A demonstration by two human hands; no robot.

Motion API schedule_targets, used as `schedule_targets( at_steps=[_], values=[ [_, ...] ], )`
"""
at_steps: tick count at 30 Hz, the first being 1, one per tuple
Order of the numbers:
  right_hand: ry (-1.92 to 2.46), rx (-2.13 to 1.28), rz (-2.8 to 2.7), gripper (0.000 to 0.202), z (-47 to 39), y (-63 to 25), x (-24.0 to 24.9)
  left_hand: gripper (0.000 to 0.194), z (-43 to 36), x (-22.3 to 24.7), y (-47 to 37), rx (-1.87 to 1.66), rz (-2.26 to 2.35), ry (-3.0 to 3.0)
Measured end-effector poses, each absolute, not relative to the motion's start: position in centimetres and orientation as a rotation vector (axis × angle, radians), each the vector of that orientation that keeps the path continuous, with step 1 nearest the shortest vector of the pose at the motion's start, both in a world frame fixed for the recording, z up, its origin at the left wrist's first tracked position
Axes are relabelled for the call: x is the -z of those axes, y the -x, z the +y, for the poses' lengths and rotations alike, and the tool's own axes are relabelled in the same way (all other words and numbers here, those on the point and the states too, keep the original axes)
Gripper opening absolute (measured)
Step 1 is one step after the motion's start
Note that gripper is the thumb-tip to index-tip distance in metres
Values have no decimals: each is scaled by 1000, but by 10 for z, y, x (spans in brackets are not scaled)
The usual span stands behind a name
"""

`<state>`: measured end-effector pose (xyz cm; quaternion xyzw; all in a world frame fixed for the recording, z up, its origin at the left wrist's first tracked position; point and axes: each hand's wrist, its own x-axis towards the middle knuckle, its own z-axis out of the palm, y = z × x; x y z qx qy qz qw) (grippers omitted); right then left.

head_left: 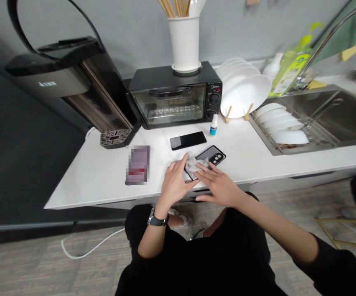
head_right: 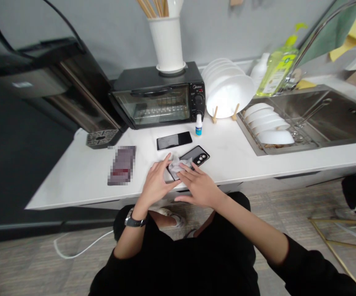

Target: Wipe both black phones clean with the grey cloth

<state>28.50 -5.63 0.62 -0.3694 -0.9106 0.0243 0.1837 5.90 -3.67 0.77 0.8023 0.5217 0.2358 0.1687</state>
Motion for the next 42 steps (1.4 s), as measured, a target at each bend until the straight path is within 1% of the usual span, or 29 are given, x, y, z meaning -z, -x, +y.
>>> schedule_targets(
  at_steps=[4, 7, 8, 11, 12, 14, 16, 19, 20, 22, 23, 24, 27, 29, 31, 34, 35, 38, 41, 42],
  values=[
    [1267, -1, -2433, 66, -46, -292, 1, 105, -38, -7, -59, -698, 1467, -2301],
    [1075, -115, -2566, 69, -49, -291, -1, 105, -37, -5, -58, -695, 1462, -2309],
    [1070, -131, -2568, 68, -50, -291, -2, 105, -37, -5, -58, -694, 1464, -2310],
    [1342, -29, -2371, 68, -51, -289, -4, 104, -37, -4, -58, -706, 1477, -2320],
    [1359, -17, -2352, 70, -50, -288, -4, 104, -37, -3, -58, -707, 1479, -2325],
    [1192, -98, -2467, 74, -49, -287, -3, 103, -38, -3, -57, -698, 1473, -2332],
    [1081, -168, -2535, 70, -48, -287, -3, 104, -38, -3, -56, -691, 1469, -2320],
    [1344, -63, -2363, 64, -47, -286, -5, 105, -39, -3, -55, -700, 1476, -2299],
    [1349, -50, -2360, 66, -47, -285, -5, 104, -39, -4, -55, -703, 1475, -2298],
    [1179, -112, -2483, 71, -49, -284, -5, 102, -38, -4, -54, -698, 1459, -2298],
    [1112, -140, -2524, 70, -49, -283, -6, 101, -38, -4, -54, -696, 1454, -2294],
    [1124, -138, -2515, 66, -50, -283, -5, 102, -38, -4, -54, -692, 1451, -2289],
    [1342, -38, -2353, 61, -49, -285, -4, 104, -39, -5, -54, -698, 1463, -2287],
    [1200, -91, -2446, 65, -48, -287, -3, 104, -39, -4, -53, -688, 1454, -2303],
    [1043, -160, -2537, 63, -47, -288, -2, 104, -39, -4, -53, -678, 1454, -2315],
    [1253, -74, -2404, 57, -45, -288, -1, 103, -39, -4, -54, -680, 1478, -2317],
    [1267, -73, -2393, 58, -45, -288, 0, 102, -39, -4, -54, -676, 1482, -2323],
    [1062, -199, -2513, 62, -44, -285, 2, 101, -40, -4, -54, -659, 1471, -2336],
    [1231, -133, -2398, 55, -42, -284, 3, 102, -40, -5, -53, -666, 1471, -2316],
    [1252, -109, -2380, 56, -41, -284, 4, 102, -40, -5, -53, -665, 1474, -2310]
  ],
)
